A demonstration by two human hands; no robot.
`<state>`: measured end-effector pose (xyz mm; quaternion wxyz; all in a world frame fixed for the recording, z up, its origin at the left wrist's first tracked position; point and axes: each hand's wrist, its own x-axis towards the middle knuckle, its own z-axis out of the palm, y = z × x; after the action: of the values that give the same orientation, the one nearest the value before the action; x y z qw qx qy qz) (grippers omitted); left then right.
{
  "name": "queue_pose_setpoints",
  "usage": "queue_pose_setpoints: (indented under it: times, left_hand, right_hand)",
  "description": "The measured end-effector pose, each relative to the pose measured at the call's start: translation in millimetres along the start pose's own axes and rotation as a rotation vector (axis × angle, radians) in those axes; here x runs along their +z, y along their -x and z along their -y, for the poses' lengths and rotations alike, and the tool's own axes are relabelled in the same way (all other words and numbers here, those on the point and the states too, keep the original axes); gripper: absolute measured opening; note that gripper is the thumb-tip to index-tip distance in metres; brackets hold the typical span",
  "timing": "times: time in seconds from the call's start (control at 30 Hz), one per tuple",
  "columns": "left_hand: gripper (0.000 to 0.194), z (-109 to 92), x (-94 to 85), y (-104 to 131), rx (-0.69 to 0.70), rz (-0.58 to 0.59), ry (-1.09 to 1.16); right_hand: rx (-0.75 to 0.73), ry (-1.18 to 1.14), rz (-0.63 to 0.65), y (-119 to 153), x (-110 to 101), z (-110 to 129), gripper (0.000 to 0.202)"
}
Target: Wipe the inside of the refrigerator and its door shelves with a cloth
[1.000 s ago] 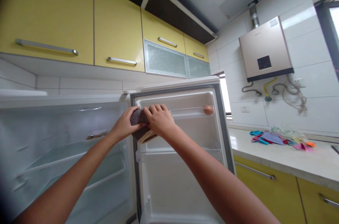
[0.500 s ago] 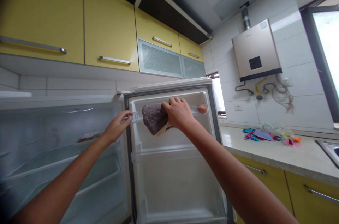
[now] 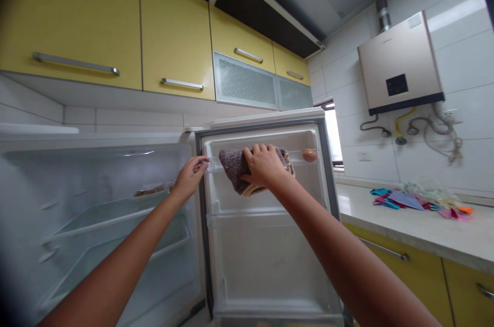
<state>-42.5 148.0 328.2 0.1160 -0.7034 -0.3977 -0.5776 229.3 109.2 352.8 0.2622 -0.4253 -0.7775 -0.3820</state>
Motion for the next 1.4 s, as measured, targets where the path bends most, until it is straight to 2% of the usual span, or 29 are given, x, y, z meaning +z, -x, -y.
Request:
queue_pose_setpoints:
  times: [0.2, 0.27, 0.37, 0.47, 0.6, 0.7, 0.77, 0.87, 0.97, 1.07, 1.2, 1.3, 1.4]
  left_hand:
    - [0.034, 5, 3.4, -2, 0.005, -0.023, -0.072]
    - [0.034, 6, 2.2, -3, 0.009, -0.004, -0.080]
    - [0.030, 5, -0.7, -3, 0.019, 0.017, -0.091]
    - [0.025, 2, -3.3, -3, 0.022, 0.040, -0.106]
    - [0.023, -2, -5.6, -2, -0.001, 0.101, -0.052]
    - [0.022, -5, -6.4, -1, -0.025, 0.108, -0.046]
    - [0.022, -7, -7.0, -1, -0.040, 0.104, -0.031]
    - [0.022, -8, -9.3, -3, -0.059, 0.114, -0.006]
    - [0.022, -7, -12.5, -6, -0.064, 0.123, -0.016]
    - [0.021, -7, -14.1, -8, -0.054, 0.130, -0.034]
    - [0.021, -5, -12.5, -10, -0.032, 0.122, -0.053]
    - [0.024, -2, -12.1, -12, 0.029, 0.121, -0.081]
    - [0.027, 0, -13.7, -15, 0.081, 0.137, -0.107]
  right_hand:
    - [-0.073, -0.105, -0.012, -54, 5, 60, 0.054]
    - [-0.097, -0.141, -0.006, -63, 6, 67, 0.050]
    - [-0.153, -0.165, -0.030, -64, 9, 62, 0.049]
    - [-0.180, -0.190, -0.112, -53, 12, 48, 0.044]
    - [-0.106, -0.258, -0.199, -32, 18, 29, 0.033]
    - [-0.097, -0.279, -0.321, -10, 31, 15, 0.037]
    - [-0.146, -0.246, -0.387, 8, 45, 7, 0.040]
    - [-0.266, -0.170, -0.394, 33, 71, -3, 0.040]
    - [-0.359, -0.157, -0.330, 40, 90, -7, 0.042]
    - [-0.465, -0.214, -0.249, 24, 90, 0, 0.044]
    - [-0.664, -0.251, -0.155, -13, 75, 32, 0.048]
    - [-0.738, -0.265, -0.144, -37, 71, 59, 0.057]
    - [-0.752, -0.169, -0.202, -50, 79, 72, 0.062]
